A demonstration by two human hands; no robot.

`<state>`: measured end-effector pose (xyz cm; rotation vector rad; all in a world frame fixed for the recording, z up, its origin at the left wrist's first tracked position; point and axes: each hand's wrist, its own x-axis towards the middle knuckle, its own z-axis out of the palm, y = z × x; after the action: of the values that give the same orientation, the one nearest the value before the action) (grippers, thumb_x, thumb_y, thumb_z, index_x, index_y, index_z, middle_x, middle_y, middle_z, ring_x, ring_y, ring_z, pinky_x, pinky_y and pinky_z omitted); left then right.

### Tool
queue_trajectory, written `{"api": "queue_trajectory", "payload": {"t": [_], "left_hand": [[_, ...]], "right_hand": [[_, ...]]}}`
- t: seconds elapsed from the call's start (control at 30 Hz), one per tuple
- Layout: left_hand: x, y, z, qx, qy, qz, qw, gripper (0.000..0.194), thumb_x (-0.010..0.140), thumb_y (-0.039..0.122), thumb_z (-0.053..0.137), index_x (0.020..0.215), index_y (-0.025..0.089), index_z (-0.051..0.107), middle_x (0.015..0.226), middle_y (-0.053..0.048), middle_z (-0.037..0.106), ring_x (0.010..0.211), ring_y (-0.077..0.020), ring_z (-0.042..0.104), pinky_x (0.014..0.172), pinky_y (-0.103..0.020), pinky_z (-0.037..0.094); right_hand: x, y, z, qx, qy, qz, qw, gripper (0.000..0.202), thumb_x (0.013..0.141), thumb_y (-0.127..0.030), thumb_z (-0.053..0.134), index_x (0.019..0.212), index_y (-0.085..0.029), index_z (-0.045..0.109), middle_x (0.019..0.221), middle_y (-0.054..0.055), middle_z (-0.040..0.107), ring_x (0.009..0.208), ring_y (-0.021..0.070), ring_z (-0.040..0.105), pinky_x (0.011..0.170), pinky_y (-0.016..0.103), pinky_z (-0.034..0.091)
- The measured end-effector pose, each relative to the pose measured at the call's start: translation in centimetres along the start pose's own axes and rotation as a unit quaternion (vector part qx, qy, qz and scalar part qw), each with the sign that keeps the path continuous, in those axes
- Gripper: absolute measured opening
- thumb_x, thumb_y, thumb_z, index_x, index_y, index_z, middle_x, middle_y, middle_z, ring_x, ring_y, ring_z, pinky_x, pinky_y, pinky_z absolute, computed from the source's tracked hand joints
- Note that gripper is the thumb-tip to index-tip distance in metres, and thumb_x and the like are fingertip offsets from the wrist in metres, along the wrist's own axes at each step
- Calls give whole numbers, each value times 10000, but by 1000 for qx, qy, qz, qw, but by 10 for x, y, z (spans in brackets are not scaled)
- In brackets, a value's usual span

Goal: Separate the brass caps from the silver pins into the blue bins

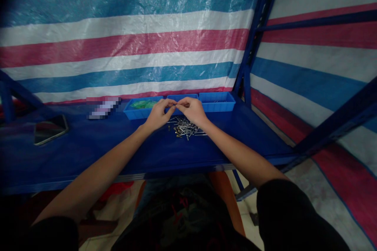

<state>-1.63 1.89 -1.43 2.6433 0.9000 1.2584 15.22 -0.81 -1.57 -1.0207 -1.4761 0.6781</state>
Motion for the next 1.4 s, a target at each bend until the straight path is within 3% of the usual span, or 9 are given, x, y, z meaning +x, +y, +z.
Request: {"api": "queue_trajectory", "payload": {"t": [0.23,0.37,0.47,0.6,0.7,0.93,1.07,1.23,1.4], "left_hand": [[0,2,2,2,13,24,1000,173,878,267,580,1034,196,606,847,-24,678,866,-202,591,795,-348,487],[2,4,-1,11,19,4,1000,151,907,287,552,1009,198,618,852,-32,693,874,-206,605,788,-352,489],[3,4,-4,15,31,-13,999,137,914,286,543,960,192,631,842,-34,700,855,-202,610,776,-345,489],[4,5,-4,16,17,-26,999,140,914,300,541,911,190,628,816,-29,694,824,-197,607,748,-333,485],[3,5,-2,17,7,-29,999,180,931,331,515,873,192,615,803,-28,687,800,-195,601,729,-332,480],[3,4,-1,-6,3,-2,1000,176,916,260,533,1081,209,567,831,-24,690,831,-197,609,765,-345,482],[4,4,-2,7,-6,-7,1000,108,920,249,515,992,208,584,873,-42,687,857,-202,609,777,-352,485],[4,3,-2,13,-2,-25,1000,140,950,281,456,940,195,565,873,-52,673,840,-201,602,742,-348,486],[4,5,-2,8,-21,-23,999,175,963,295,432,898,196,561,841,-43,669,800,-195,593,727,-343,472]], "right_hand": [[-1,-5,0,63,-10,58,996,346,692,-495,737,720,-167,632,626,19,665,577,136,621,559,282,526],[-2,-5,-1,31,-25,42,998,256,792,-421,649,776,-166,654,629,15,654,589,134,617,576,281,520],[-4,-6,-1,-55,-31,-10,998,168,825,-304,599,878,-164,675,673,15,666,612,135,609,618,289,503],[-8,-9,-2,-205,-8,-85,975,142,831,-230,568,889,-163,679,692,14,672,599,130,571,610,272,429],[-9,-10,-3,-255,-4,-108,961,187,881,-250,511,843,-164,672,677,17,661,594,135,556,596,267,379],[-9,-10,-5,-269,-10,-98,958,277,939,-284,427,793,-176,637,655,9,623,595,138,536,600,260,347],[-10,-10,-4,-270,-22,-102,957,285,938,-295,419,770,-179,618,637,5,598,589,141,525,611,274,351],[-11,-12,-2,-253,-6,-116,960,148,874,-267,500,943,-185,602,644,-12,584,594,148,527,603,279,365],[-10,-12,-5,-281,3,-122,952,108,861,-241,505,893,-187,592,601,-22,543,562,142,498,587,284,340]]}}
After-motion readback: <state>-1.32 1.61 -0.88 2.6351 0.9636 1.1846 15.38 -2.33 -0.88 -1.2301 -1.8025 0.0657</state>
